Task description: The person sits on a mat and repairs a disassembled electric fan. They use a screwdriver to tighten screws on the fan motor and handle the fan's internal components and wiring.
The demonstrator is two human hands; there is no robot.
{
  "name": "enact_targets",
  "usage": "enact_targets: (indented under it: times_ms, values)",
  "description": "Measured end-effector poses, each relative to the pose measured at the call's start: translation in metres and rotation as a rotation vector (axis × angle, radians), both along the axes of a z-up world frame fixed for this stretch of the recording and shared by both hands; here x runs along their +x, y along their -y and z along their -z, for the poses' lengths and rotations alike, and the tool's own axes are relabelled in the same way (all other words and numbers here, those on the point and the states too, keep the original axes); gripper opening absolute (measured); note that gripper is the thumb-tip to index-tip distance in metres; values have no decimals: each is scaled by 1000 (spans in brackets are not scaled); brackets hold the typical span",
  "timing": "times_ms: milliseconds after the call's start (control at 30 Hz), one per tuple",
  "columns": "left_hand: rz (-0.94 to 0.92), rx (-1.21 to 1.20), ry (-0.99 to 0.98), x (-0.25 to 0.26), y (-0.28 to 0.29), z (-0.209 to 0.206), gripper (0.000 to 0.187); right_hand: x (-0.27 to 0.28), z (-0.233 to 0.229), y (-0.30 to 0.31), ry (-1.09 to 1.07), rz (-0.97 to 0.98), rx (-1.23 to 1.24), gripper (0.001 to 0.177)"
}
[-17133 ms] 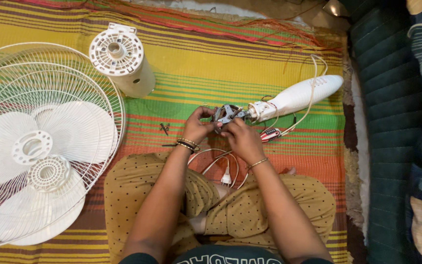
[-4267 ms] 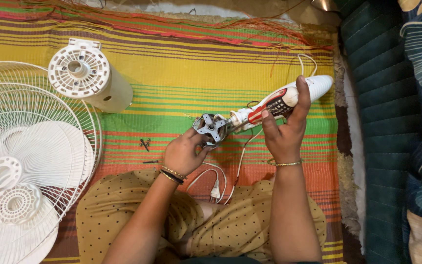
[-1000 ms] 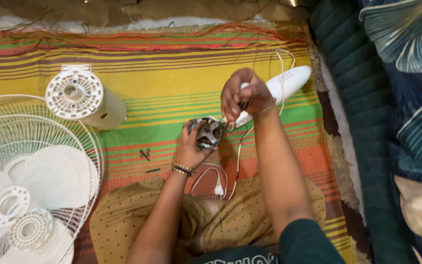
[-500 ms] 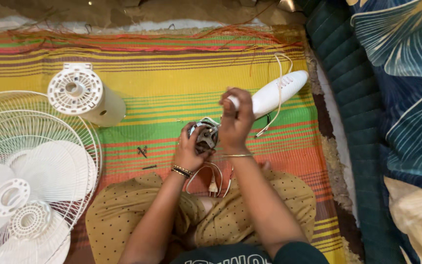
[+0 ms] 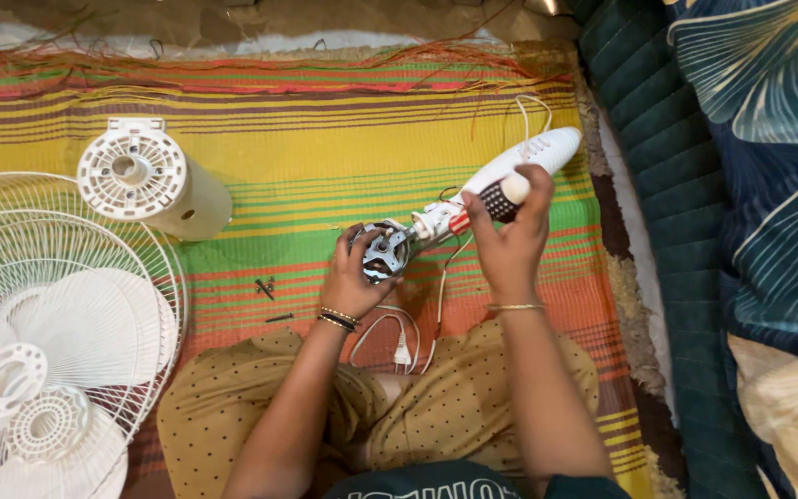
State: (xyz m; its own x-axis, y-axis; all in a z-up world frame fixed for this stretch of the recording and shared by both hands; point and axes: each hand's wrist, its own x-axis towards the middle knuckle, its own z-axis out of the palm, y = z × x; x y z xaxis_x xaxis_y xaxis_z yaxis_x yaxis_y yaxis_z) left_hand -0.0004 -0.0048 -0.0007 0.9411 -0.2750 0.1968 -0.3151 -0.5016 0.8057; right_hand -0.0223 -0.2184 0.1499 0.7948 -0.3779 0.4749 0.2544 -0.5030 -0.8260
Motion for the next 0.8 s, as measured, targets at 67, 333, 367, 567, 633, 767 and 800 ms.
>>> enact_targets:
  times_ms: [67,333,367,567,633,767,800]
  values:
    - [1,3,9,-1,1,0,93,4,-1,-6,88,194,-202,60]
    - [-28,-16,226,-30,10,-57,98,-5,-13,-19,78,199,-472,57]
    - [44,-8,237,-32,17,-65,95,-5,-10,-21,74,154,-505,54]
    - [136,43,141,-12,78,-71,103,9,13,-17,-54,72,-394,36]
    - [151,74,114,-20,77,-62,100,10,18,-2,-108,128,-361,39]
    - [305,210,121,-67,42,-43,88,8,25,48,-24,22,475,36]
    - [366,281,137,-78,37,-40,86,9,26,63,75,49,531,34]
